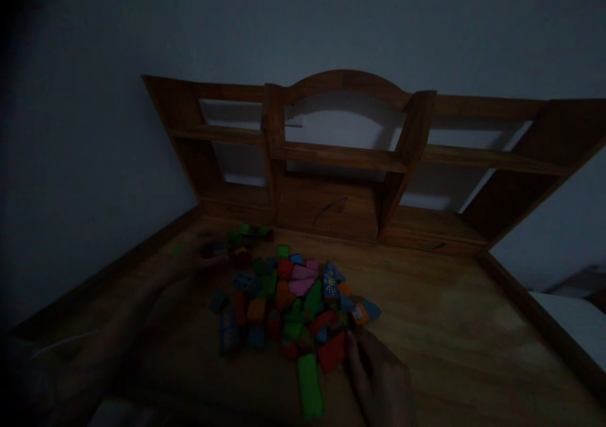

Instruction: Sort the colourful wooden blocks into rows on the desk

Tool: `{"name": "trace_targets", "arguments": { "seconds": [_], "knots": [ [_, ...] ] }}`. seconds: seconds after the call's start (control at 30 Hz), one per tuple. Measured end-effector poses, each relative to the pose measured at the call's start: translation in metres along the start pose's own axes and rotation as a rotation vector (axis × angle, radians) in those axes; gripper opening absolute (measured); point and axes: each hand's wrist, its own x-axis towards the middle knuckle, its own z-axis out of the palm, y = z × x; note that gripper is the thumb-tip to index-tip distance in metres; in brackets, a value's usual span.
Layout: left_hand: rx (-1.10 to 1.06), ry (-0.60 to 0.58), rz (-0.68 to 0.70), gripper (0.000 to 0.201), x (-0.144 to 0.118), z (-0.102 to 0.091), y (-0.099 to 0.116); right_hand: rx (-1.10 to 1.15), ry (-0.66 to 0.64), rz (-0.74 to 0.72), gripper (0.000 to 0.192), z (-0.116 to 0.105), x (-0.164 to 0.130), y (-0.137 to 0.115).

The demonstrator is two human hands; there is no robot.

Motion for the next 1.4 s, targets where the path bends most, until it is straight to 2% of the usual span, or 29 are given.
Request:
{"name": "trace_targets", "arguments": {
  "seconds": [0.3, 0.53, 0.93, 1.23, 1.4],
  "knots": [
    [0.027, 0.045, -0.019, 0.067, 0.001, 0.007, 0.005, -0.024, 0.000, -0.009, 0.044, 0.001, -0.003, 0.004],
    [0.034, 0.084, -0.073, 0.069, 0.001, 0.013, 0.012, -0.004, 0.021, 0.012, 0.047, -0.002, -0.001, -0.004],
    [-0.015, 0.115, -0.118, 0.067, 0.000, 0.016, 0.016, 0.001, 0.014, 0.006, 0.046, 0.001, -0.001, 0.004],
    [-0.125, 0.118, -0.188, 0.066, 0.003, 0.007, 0.021, 0.035, 0.001, 0.034, 0.045, -0.001, -0.002, -0.002],
    [-0.250, 0.114, -0.250, 0.066, 0.004, -0.007, 0.043, 0.036, 0.007, 0.013, 0.044, 0.001, -0.002, 0.002]
  ]
}}
